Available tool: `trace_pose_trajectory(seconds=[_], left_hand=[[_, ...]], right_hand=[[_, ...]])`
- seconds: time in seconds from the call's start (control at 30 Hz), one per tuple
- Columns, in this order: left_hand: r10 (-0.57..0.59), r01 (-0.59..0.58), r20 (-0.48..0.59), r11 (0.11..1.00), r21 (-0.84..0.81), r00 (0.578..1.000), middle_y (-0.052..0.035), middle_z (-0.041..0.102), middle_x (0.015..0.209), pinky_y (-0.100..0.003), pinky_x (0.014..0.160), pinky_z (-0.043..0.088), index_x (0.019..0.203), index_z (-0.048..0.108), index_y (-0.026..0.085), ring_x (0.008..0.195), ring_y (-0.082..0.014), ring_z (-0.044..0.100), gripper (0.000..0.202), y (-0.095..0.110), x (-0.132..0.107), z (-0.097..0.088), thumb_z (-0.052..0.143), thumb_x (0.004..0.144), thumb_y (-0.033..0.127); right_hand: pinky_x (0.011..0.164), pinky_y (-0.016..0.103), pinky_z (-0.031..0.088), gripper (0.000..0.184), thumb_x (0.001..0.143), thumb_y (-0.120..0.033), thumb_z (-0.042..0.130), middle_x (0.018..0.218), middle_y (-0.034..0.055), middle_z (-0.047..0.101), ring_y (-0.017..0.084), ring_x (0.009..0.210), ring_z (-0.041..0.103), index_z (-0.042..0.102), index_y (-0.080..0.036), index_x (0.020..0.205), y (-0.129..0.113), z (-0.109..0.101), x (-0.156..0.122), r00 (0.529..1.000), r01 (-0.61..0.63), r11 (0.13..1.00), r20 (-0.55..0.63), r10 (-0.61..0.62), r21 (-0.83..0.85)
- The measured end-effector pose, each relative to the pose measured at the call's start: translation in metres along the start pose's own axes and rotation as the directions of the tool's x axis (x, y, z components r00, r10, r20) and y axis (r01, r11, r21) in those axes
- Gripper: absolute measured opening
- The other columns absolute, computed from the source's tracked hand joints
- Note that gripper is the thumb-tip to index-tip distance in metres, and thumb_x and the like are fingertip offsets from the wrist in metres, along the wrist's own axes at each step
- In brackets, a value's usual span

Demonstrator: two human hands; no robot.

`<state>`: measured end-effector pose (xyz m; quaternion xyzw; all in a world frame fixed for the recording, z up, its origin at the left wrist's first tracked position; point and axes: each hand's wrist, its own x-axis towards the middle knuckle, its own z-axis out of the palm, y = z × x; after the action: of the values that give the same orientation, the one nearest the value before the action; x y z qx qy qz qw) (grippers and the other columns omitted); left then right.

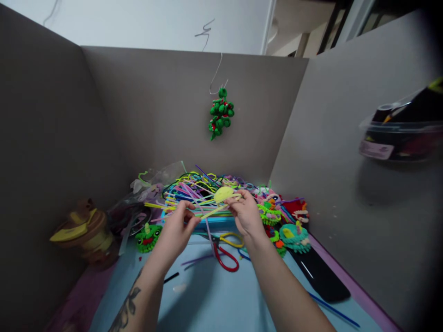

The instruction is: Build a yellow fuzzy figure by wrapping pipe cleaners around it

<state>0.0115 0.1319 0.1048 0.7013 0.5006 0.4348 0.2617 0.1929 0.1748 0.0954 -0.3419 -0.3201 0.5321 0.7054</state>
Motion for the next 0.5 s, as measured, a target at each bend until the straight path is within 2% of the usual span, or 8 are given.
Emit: trace_pose_trajectory(seconds=[0.17, 0.27, 0.37, 0.43, 0.5], left_hand=[[0.016, -0.017, 0.006, 0.973, 0.23, 1.0, 0.0017, 0.057, 0.072, -0.025, 0.06, 0.037, 0.084, 0.047, 0.022, 0.064, -0.0156, 0.053, 0.01, -0.005, -0.004, -0.034, 0.052, 0.079, 0.029], [-0.008, -0.006, 0.052, 0.964, 0.265, 0.999, 0.0016, 0.058, 0.072, -0.025, 0.06, 0.038, 0.085, 0.05, 0.022, 0.065, -0.0155, 0.053, 0.011, -0.005, -0.007, -0.05, 0.053, 0.079, 0.031], [-0.065, 0.046, 0.128, 0.988, 0.145, 0.99, 0.0012, 0.06, 0.069, -0.024, 0.057, 0.04, 0.099, 0.054, 0.021, 0.063, -0.0157, 0.055, 0.026, -0.001, -0.011, -0.062, 0.058, 0.076, 0.035], [-0.106, 0.109, 0.178, 0.994, -0.009, 0.978, -0.0001, 0.061, 0.068, -0.025, 0.056, 0.041, 0.111, 0.053, 0.021, 0.062, -0.0163, 0.057, 0.039, 0.002, -0.013, -0.068, 0.059, 0.076, 0.038], [-0.123, 0.146, 0.17, 0.98, -0.133, 0.978, -0.0022, 0.063, 0.07, -0.026, 0.057, 0.044, 0.117, 0.052, 0.02, 0.064, -0.0174, 0.059, 0.044, 0.004, -0.013, -0.07, 0.057, 0.078, 0.039]], right_hand=[[0.05, 0.016, 0.041, 0.042, 0.048, -0.017, 0.075, 0.059, -0.0092, 0.054, 0.007, 0.052, 0.053, 0.046, -0.02, 0.078, -0.012, -0.022, 0.019, 0.988, 0.13, 0.991, -0.08, -0.131, -0.019], [0.054, 0.018, 0.043, 0.04, 0.05, -0.019, 0.077, 0.06, -0.0089, 0.053, 0.007, 0.053, 0.053, 0.047, -0.02, 0.077, -0.012, -0.028, 0.023, 0.98, 0.184, 0.981, -0.066, -0.188, -0.059], [0.054, 0.019, 0.042, 0.035, 0.052, -0.021, 0.077, 0.061, -0.0073, 0.054, 0.007, 0.054, 0.051, 0.049, -0.019, 0.073, -0.012, -0.028, 0.021, 0.978, 0.206, 0.971, -0.013, -0.209, -0.119], [0.054, 0.02, 0.042, 0.034, 0.053, -0.021, 0.077, 0.062, -0.0067, 0.055, 0.008, 0.056, 0.052, 0.049, -0.019, 0.071, -0.014, -0.025, 0.017, 0.984, 0.179, 0.974, 0.047, -0.174, -0.137], [0.056, 0.02, 0.043, 0.033, 0.053, -0.021, 0.078, 0.063, -0.0061, 0.056, 0.009, 0.058, 0.054, 0.05, -0.019, 0.071, -0.016, -0.023, 0.013, 0.984, 0.132, 0.98, 0.14, -0.111, -0.148]])
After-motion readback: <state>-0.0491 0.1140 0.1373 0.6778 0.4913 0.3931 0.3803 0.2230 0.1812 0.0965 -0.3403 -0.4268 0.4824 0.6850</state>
